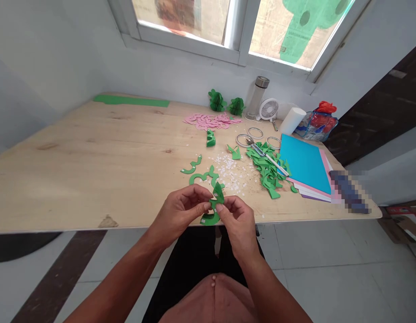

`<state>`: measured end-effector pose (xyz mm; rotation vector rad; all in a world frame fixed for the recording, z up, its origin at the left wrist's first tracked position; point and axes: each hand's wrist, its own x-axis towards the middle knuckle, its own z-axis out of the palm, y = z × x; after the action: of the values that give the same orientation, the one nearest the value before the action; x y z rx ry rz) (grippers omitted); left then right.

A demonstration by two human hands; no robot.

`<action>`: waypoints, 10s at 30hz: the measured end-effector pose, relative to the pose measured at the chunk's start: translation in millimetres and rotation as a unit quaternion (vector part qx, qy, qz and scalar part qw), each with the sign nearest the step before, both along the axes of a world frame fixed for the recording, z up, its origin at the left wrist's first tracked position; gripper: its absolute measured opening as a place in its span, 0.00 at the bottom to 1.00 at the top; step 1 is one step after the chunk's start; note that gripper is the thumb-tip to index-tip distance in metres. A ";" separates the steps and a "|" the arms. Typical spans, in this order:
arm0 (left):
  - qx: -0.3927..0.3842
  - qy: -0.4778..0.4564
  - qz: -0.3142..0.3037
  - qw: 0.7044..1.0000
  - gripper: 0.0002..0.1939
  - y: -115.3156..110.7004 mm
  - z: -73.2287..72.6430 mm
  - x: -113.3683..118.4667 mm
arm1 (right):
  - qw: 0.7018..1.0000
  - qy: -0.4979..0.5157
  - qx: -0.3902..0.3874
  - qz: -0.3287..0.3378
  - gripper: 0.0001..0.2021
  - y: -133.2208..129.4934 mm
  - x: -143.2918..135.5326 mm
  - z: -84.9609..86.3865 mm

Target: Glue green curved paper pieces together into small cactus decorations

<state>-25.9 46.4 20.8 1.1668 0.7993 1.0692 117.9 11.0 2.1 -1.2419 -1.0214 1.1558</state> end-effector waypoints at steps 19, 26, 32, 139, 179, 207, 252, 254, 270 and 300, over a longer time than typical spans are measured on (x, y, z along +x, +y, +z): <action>-0.019 -0.006 -0.046 0.999 0.06 6.0 -10.3 -3.8 | 1.000 0.010 -0.003 0.002 0.06 1.2 -1.0 1.4; -0.002 -0.013 -0.037 0.999 0.05 6.2 -9.3 -1.6 | 1.000 -0.026 0.000 -0.008 0.09 1.8 -0.7 -0.6; -0.014 -0.009 -0.033 0.999 0.06 4.4 -10.2 0.5 | 0.997 -0.072 0.000 -0.034 0.10 1.1 -1.6 1.4; 0.376 0.401 0.067 0.833 0.09 -15.3 38.5 -12.9 | 0.815 -0.429 0.388 0.011 0.06 -3.4 12.1 19.4; 0.493 0.471 -0.087 0.726 0.14 -10.1 65.1 -29.3 | 0.814 -0.394 0.417 0.088 0.05 -7.6 13.1 25.6; 0.440 0.475 -0.077 0.759 0.13 -11.6 56.5 -24.5 | 0.855 -0.356 0.373 0.053 0.06 -8.6 9.8 20.5; 0.131 0.300 -0.012 0.945 0.09 5.8 52.0 -21.1 | 0.967 -0.132 0.203 0.073 0.05 -7.6 15.0 13.8; 0.137 0.313 0.006 0.940 0.11 9.1 47.9 -22.0 | 0.975 -0.102 0.185 0.071 0.05 -6.4 15.0 11.5; 0.137 0.258 0.063 0.954 0.11 20.4 20.8 -9.4 | 0.991 0.113 0.039 0.067 0.02 -0.7 8.0 2.3; -0.088 -0.125 -0.114 0.982 0.16 1.8 19.4 8.3 | 0.937 0.319 -0.116 0.086 0.10 -9.8 3.1 19.5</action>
<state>-17.7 48.3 40.1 0.9263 0.5364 0.9127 121.1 1.2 21.6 -0.8563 -0.5147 1.7085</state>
